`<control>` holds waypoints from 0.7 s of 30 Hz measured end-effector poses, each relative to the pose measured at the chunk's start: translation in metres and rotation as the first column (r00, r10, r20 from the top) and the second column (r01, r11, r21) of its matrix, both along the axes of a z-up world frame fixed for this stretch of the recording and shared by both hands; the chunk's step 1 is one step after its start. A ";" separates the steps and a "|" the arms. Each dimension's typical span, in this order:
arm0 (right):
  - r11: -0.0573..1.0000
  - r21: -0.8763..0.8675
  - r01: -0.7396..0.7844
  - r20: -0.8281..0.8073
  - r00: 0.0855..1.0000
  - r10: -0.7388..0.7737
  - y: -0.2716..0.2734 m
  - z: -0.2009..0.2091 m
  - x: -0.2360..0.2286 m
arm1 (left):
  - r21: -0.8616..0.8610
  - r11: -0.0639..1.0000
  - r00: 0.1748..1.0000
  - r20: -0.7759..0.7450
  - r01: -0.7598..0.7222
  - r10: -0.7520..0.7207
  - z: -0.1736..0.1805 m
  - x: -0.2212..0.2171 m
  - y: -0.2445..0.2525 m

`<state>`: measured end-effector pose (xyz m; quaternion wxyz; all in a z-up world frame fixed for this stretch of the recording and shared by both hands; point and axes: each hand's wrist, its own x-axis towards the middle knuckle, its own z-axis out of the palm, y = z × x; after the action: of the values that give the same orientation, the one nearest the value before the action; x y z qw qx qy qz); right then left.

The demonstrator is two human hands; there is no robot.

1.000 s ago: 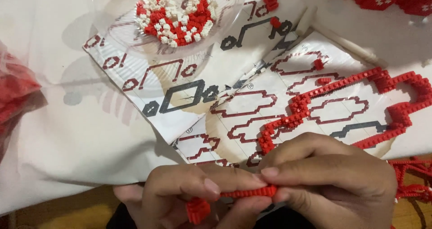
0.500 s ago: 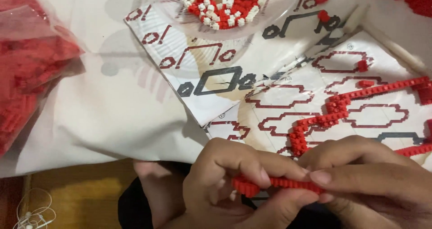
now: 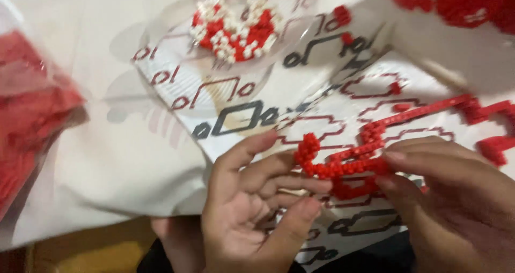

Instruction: Assembling a decorative structure using small red and white interlocking plastic blocks according to a printed guide.

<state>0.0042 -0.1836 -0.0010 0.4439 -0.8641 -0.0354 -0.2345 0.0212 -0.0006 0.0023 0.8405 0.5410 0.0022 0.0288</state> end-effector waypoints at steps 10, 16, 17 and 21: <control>0.996 0.090 0.012 -0.216 0.976 0.008 0.015 0.034 0.005 | 0.109 0.987 0.991 -0.047 -0.120 0.126 0.006 -0.006 -0.013; 0.936 0.148 -0.319 -0.130 0.932 0.339 -0.015 0.039 0.012 | 0.012 0.999 0.998 -0.054 0.042 -0.042 -0.007 -0.012 -0.003; 0.900 0.014 -0.436 -0.221 0.876 0.428 -0.026 0.044 0.014 | 0.070 0.992 0.994 -0.025 0.108 -0.106 -0.009 -0.013 0.000; 0.763 -0.337 -0.552 -0.281 0.832 0.478 -0.055 0.046 0.009 | 0.075 0.980 0.965 -0.202 0.184 -0.166 -0.010 -0.022 -0.006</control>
<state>0.0134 -0.2383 0.0452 0.3040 -0.9105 -0.2800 -0.0124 -0.0006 -0.0063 -0.0078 0.8094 0.5779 0.0353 -0.0986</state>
